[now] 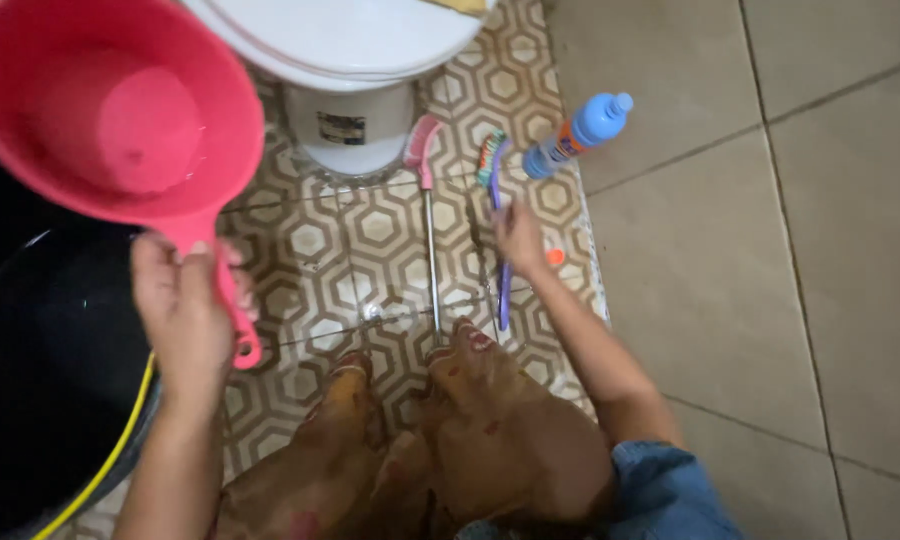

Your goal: The person cleans a toilet by scrubbing it with a brush and pouring water from a dipper, then scrubs the dipper using cleaner and a brush before rinsing it with water.

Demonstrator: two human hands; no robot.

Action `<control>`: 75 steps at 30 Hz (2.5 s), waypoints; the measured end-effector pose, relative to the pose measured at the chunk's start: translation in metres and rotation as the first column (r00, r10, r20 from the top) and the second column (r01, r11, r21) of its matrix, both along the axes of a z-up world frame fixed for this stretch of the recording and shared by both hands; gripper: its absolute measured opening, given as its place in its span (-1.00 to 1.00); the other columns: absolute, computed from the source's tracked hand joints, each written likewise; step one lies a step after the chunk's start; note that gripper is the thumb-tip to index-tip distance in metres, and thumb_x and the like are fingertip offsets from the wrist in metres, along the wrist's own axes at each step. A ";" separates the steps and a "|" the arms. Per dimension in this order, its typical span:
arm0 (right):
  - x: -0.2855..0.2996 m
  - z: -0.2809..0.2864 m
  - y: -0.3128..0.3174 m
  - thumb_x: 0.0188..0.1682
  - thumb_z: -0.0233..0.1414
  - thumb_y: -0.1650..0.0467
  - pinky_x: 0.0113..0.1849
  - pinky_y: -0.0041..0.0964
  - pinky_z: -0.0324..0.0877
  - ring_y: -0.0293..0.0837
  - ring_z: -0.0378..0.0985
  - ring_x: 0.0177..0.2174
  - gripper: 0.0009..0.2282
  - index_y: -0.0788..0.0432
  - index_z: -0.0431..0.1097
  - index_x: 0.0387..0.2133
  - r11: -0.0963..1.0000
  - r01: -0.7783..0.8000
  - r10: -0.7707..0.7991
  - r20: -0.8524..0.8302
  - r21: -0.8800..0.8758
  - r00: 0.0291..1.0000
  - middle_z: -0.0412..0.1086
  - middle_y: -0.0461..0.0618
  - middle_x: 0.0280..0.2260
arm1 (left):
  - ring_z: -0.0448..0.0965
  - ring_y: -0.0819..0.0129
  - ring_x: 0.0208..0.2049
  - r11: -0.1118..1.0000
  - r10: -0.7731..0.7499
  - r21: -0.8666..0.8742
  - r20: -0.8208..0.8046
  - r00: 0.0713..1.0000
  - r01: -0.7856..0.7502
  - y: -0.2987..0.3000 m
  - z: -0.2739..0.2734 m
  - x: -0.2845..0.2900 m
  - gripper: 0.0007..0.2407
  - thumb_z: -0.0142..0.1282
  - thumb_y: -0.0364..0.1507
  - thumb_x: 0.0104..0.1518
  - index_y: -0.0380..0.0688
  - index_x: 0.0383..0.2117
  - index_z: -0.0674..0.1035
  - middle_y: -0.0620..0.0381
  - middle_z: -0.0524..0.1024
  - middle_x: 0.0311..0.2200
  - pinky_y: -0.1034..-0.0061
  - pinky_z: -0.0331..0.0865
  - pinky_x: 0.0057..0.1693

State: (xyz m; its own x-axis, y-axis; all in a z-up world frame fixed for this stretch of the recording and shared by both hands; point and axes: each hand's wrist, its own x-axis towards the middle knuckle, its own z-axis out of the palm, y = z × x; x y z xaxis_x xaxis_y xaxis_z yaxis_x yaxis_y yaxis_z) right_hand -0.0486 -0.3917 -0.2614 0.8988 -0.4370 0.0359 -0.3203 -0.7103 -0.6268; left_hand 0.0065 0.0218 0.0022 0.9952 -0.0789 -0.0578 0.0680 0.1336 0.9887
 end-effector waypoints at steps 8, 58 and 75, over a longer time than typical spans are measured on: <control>-0.118 -0.074 0.025 -0.07 0.11 0.33 -0.15 0.12 0.42 0.32 0.52 -0.19 -0.67 0.24 0.26 -0.09 0.991 0.118 -0.092 -0.299 0.070 0.950 0.40 0.39 -0.15 | 0.35 0.41 -0.52 0.999 -0.015 -0.038 -0.026 1.000 0.014 -0.006 -0.001 0.003 -0.95 -0.22 -0.56 0.46 -0.16 -0.08 0.23 0.02 0.42 -0.30 0.49 0.30 -0.39; -0.081 -0.040 0.076 -0.02 0.06 0.37 -0.32 0.05 0.44 0.25 0.58 -0.38 -0.78 0.25 0.39 -0.16 0.979 -0.148 0.153 -0.023 0.141 0.988 0.48 0.28 -0.30 | 0.35 0.42 -0.59 0.999 0.015 0.038 0.040 0.999 -0.017 -0.004 -0.015 0.001 -0.87 -0.25 -0.38 0.62 -0.17 -0.08 0.27 0.04 0.44 -0.36 0.51 0.30 -0.41; -0.097 -0.113 0.057 0.03 -0.02 0.45 -0.32 -0.07 0.40 0.03 0.54 -0.39 -0.78 0.32 0.36 -0.10 0.959 -0.050 0.019 0.112 0.278 0.994 0.48 0.25 -0.37 | 0.46 0.48 -0.54 0.893 0.275 0.317 0.177 0.945 -0.319 0.114 0.041 -0.010 -0.91 -0.10 -0.50 0.51 -0.28 -0.02 0.35 0.00 0.56 -0.28 0.55 0.39 -0.42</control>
